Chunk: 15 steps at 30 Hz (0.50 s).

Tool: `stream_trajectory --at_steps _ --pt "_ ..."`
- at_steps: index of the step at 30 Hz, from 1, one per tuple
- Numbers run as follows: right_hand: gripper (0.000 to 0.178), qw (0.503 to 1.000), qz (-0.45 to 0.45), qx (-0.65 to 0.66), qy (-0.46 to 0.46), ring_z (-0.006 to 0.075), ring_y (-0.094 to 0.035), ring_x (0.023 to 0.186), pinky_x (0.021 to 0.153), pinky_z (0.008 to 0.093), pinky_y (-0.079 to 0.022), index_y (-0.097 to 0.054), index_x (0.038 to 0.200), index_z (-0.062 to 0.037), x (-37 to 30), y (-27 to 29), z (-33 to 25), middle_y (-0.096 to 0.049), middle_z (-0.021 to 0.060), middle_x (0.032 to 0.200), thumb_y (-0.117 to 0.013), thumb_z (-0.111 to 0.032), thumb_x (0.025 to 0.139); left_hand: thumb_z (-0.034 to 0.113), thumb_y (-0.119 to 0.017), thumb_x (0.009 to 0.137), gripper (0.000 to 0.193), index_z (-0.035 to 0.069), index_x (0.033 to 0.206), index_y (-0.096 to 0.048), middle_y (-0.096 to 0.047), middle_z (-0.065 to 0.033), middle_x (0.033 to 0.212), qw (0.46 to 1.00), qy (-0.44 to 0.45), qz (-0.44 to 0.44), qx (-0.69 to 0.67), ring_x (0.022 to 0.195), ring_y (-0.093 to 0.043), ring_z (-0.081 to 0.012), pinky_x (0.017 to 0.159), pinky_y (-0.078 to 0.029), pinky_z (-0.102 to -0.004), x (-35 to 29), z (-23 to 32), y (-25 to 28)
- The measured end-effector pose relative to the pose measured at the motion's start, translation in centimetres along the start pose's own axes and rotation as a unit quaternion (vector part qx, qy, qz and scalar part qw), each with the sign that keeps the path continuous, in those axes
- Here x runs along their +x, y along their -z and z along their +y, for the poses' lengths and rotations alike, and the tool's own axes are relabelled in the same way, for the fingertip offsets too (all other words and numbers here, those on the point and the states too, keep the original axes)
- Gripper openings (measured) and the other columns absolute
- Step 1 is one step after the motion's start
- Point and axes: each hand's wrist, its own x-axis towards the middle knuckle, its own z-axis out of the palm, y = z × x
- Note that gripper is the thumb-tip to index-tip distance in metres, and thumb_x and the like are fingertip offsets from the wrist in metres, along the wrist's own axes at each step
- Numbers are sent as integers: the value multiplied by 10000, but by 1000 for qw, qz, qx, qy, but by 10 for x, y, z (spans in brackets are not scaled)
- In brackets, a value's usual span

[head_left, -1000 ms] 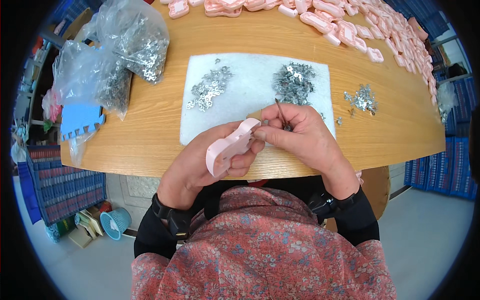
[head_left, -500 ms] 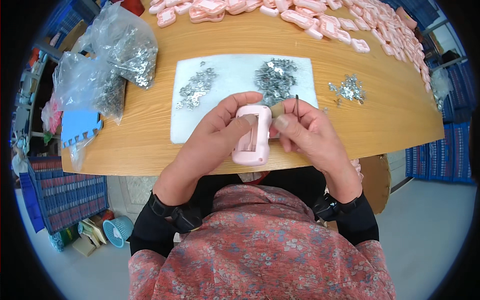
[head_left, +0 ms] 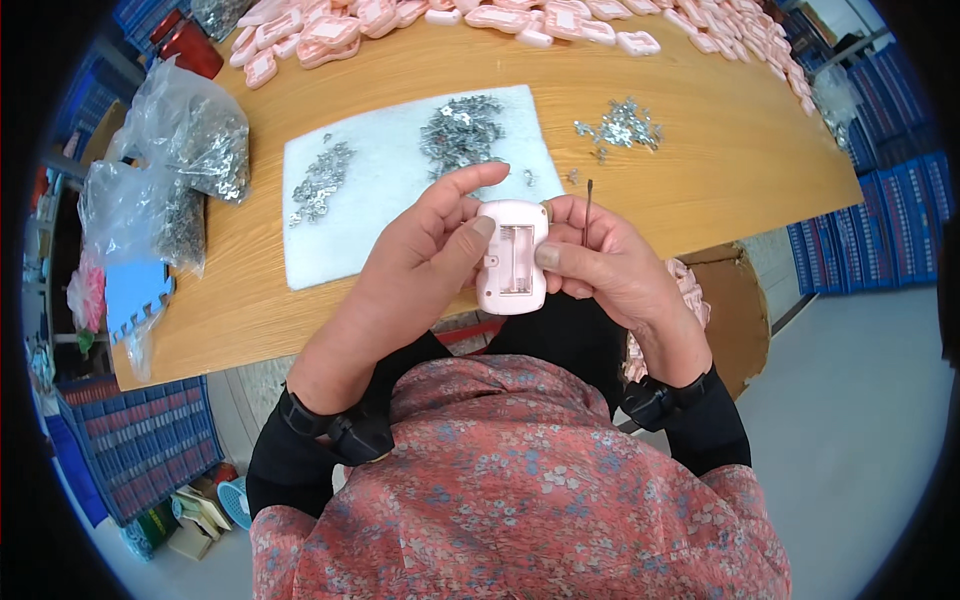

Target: The person sits at a table and assembles small pink plastic housings by inserting metal components into them. They pick up a housing, insert a metal piece, and then place the finished unit on a pile of completed items. The process is repeated continuously throughout the clip.

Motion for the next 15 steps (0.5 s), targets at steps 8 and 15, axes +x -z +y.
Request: stream_trajectory --at_steps 8,15 --pt "367 993 90 -79 18 28 -564 703 558 156 -377 -574 1204 -44 -51 31 7 -657 -23 902 -726 -162 892 212 -501 1042 463 73 1469 -389 -610 -38 1065 997 14 9 76 939 -613 -111 805 -533 -262 10 -2 -18" --pt "324 947 299 -113 26 65 -579 705 586 201 -446 -601 1160 -4 -138 166 44 -653 17 893 -694 -131 877 196 -504 1026 376 43 1369 -524 -635 -41 1036 981 22 14 192 903 -611 -110 783 -526 -265 29 26 17"
